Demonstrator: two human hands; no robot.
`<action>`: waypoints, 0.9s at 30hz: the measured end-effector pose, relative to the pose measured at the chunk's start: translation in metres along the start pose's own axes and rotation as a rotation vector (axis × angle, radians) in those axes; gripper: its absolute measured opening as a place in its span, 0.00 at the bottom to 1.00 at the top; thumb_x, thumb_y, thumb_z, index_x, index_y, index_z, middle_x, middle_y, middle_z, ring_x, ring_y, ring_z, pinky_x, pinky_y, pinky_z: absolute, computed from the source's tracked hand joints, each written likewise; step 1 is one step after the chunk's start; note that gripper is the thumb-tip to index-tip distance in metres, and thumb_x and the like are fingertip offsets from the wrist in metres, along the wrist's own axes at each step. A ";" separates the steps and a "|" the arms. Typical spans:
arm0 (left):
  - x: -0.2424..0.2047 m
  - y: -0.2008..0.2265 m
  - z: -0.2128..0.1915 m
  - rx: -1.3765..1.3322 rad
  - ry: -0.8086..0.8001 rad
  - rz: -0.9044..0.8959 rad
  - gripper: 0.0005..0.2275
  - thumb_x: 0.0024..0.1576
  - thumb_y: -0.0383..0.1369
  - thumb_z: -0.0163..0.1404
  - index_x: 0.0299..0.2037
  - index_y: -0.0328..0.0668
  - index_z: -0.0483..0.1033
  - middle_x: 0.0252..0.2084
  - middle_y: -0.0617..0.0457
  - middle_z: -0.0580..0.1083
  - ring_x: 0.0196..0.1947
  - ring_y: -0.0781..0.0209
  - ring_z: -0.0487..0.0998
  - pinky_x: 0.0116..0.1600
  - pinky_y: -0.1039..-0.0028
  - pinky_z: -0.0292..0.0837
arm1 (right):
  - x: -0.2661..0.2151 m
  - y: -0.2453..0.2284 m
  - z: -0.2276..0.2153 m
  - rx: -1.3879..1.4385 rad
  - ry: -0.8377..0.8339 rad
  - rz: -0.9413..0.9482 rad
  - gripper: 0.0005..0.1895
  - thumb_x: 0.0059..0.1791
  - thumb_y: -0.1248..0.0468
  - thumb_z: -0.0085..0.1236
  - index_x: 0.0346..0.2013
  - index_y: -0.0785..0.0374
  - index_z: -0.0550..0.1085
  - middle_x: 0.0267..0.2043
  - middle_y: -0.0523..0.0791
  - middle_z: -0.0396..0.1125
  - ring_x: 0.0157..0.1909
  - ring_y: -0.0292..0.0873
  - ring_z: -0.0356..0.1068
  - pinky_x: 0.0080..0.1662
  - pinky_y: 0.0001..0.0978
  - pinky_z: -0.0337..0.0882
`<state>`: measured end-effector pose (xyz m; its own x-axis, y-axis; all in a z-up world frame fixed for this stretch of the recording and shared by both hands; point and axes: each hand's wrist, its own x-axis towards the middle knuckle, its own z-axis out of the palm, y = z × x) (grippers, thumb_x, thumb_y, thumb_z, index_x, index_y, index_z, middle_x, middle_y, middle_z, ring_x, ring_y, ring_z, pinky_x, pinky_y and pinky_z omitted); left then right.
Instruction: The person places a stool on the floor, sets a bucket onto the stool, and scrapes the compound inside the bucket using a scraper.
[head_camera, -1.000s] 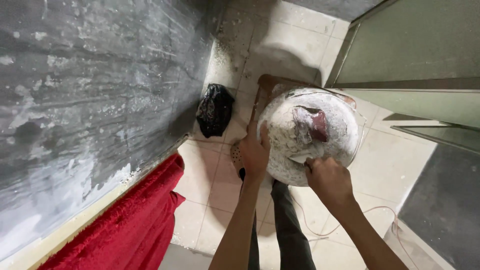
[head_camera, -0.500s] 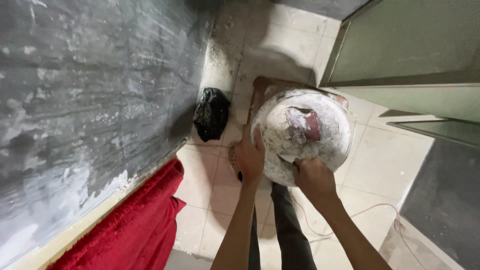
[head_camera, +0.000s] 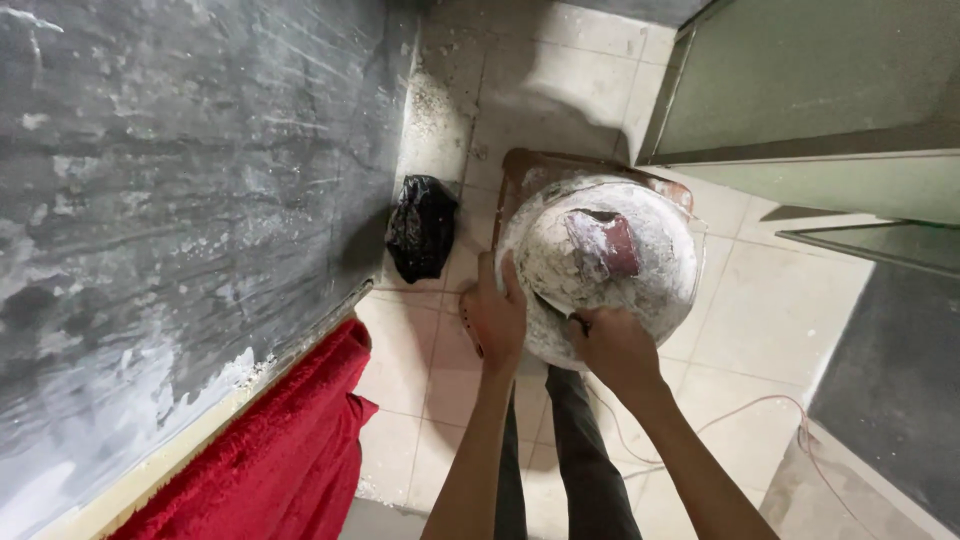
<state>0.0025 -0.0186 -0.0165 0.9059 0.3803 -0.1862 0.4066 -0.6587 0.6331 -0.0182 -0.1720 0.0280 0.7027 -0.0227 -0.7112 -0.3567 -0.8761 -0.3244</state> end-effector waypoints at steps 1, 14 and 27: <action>0.003 0.001 -0.001 0.016 -0.006 -0.008 0.13 0.66 0.40 0.47 0.46 0.37 0.76 0.15 0.36 0.68 0.15 0.36 0.71 0.22 0.52 0.63 | 0.005 -0.002 -0.004 0.036 -0.031 0.014 0.15 0.51 0.53 0.53 0.44 0.54 0.82 0.38 0.55 0.76 0.42 0.59 0.77 0.48 0.50 0.77; 0.002 -0.005 0.009 -0.087 0.098 0.104 0.10 0.67 0.37 0.46 0.46 0.36 0.75 0.24 0.34 0.73 0.24 0.34 0.76 0.28 0.51 0.66 | -0.009 -0.023 0.007 0.044 0.018 0.000 0.16 0.52 0.54 0.49 0.44 0.59 0.79 0.37 0.61 0.72 0.40 0.64 0.74 0.44 0.54 0.77; 0.006 -0.010 0.003 -0.234 -0.014 0.108 0.11 0.69 0.37 0.43 0.45 0.34 0.72 0.25 0.33 0.72 0.26 0.33 0.76 0.28 0.52 0.66 | 0.015 -0.019 0.002 0.193 -0.087 -0.020 0.18 0.55 0.56 0.45 0.42 0.64 0.79 0.33 0.60 0.74 0.39 0.63 0.76 0.46 0.55 0.73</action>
<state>0.0048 -0.0118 -0.0259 0.9447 0.3062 -0.1175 0.2708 -0.5263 0.8060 -0.0021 -0.1546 0.0227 0.6578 0.0432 -0.7519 -0.4602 -0.7672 -0.4467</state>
